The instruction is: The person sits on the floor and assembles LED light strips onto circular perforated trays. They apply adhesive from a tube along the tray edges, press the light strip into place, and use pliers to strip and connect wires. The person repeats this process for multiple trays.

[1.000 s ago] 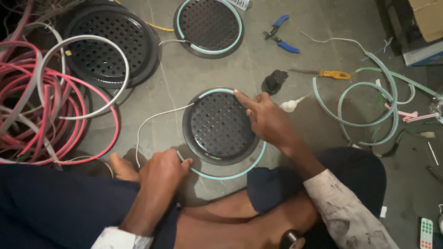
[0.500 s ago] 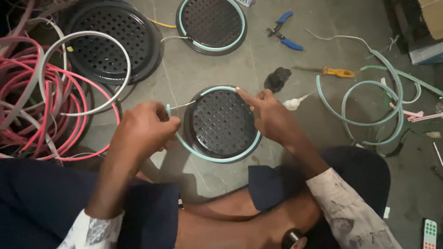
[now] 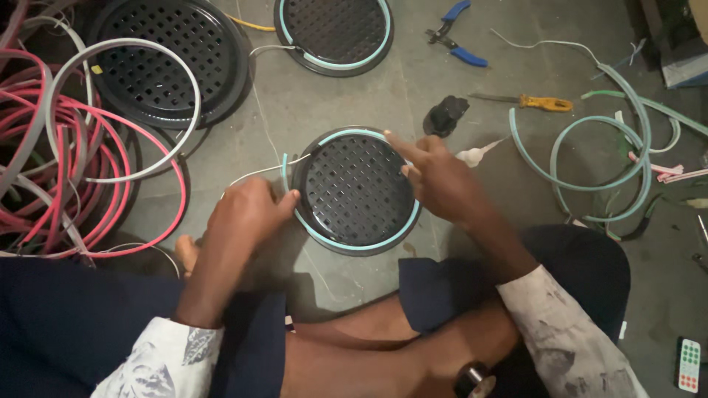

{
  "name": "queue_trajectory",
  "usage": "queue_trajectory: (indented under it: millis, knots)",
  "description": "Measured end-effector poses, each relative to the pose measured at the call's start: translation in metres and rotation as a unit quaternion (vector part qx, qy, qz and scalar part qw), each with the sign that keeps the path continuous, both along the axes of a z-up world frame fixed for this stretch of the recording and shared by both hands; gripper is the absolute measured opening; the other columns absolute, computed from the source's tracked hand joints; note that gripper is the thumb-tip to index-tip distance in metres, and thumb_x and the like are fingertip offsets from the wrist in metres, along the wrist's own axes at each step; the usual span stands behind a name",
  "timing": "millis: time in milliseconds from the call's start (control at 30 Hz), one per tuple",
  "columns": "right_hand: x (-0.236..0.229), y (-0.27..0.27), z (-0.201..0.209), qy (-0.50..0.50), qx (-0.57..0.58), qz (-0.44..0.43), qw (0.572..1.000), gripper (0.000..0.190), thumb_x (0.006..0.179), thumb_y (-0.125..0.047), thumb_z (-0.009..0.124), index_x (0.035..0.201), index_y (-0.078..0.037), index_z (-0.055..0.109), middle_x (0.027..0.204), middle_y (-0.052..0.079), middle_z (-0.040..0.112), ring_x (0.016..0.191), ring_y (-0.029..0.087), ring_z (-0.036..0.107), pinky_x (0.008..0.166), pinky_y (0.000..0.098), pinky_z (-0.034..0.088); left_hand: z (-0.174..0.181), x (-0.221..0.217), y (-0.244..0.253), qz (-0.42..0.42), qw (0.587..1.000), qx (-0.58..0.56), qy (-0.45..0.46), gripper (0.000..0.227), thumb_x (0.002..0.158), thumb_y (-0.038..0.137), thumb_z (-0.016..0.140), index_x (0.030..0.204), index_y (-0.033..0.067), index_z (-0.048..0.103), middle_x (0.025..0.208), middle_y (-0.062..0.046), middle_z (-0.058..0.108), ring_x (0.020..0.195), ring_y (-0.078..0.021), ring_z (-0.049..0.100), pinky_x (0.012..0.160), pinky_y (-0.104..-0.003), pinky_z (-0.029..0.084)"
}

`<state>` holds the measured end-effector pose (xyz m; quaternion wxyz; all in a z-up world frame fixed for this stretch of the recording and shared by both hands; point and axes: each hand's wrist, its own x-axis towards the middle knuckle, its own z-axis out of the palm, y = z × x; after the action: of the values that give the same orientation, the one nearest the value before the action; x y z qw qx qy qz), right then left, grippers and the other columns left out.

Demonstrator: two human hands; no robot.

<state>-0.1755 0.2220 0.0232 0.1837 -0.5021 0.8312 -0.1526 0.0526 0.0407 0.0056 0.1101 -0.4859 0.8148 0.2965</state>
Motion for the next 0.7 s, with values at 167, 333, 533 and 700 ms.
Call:
queue_trajectory:
  millis: [167, 333, 533, 700]
  knots:
    - [-0.007, 0.009, -0.009, 0.007, 0.002, -0.044, 0.999, 0.034, 0.097, -0.017, 0.064, 0.130, -0.009, 0.062, 0.110, 0.027, 0.067, 0.102, 0.044, 0.066, 0.087, 0.0509, 0.052, -0.011, -0.002, 0.008, 0.016, 0.990, 0.016, 0.140, 0.064, 0.077, 0.045, 0.081, 0.111, -0.0052, 0.062, 0.102, -0.028, 0.073, 0.101, -0.0458, 0.069, 0.084, -0.053, 0.055]
    - [-0.008, 0.010, -0.019, -0.014, 0.007, -0.048, 0.999, 0.036, 0.096, -0.012, 0.060, 0.131, -0.008, 0.064, 0.102, 0.030, 0.068, 0.097, 0.045, 0.066, 0.086, 0.0503, 0.051, -0.013, -0.011, 0.015, 0.012, 0.989, -0.017, 0.146, 0.063, 0.074, 0.041, 0.086, 0.109, -0.0079, 0.064, 0.097, -0.034, 0.070, 0.098, -0.0479, 0.069, 0.085, -0.051, 0.055]
    - [-0.004, 0.000, -0.014, 0.003, -0.100, 0.046, 0.994, 0.046, 0.091, -0.003, 0.060, 0.136, -0.008, 0.063, 0.097, 0.024, 0.064, 0.091, 0.040, 0.064, 0.081, 0.0476, 0.052, 0.013, 0.003, 0.020, -0.006, 0.985, 0.170, 0.005, 0.053, 0.083, 0.047, 0.078, 0.071, -0.0046, 0.078, 0.067, -0.020, 0.075, 0.069, -0.0302, 0.077, 0.071, -0.040, 0.058]
    - [-0.001, -0.004, -0.009, -0.028, -0.027, -0.017, 0.999, 0.046, 0.096, -0.016, 0.064, 0.141, -0.020, 0.061, 0.101, 0.017, 0.064, 0.090, 0.035, 0.066, 0.081, 0.0446, 0.053, 0.045, 0.008, 0.002, 0.040, 0.976, 0.213, -0.035, 0.049, 0.090, 0.044, 0.073, 0.075, -0.0028, 0.076, 0.065, -0.014, 0.074, 0.060, -0.0243, 0.075, 0.064, -0.041, 0.060]
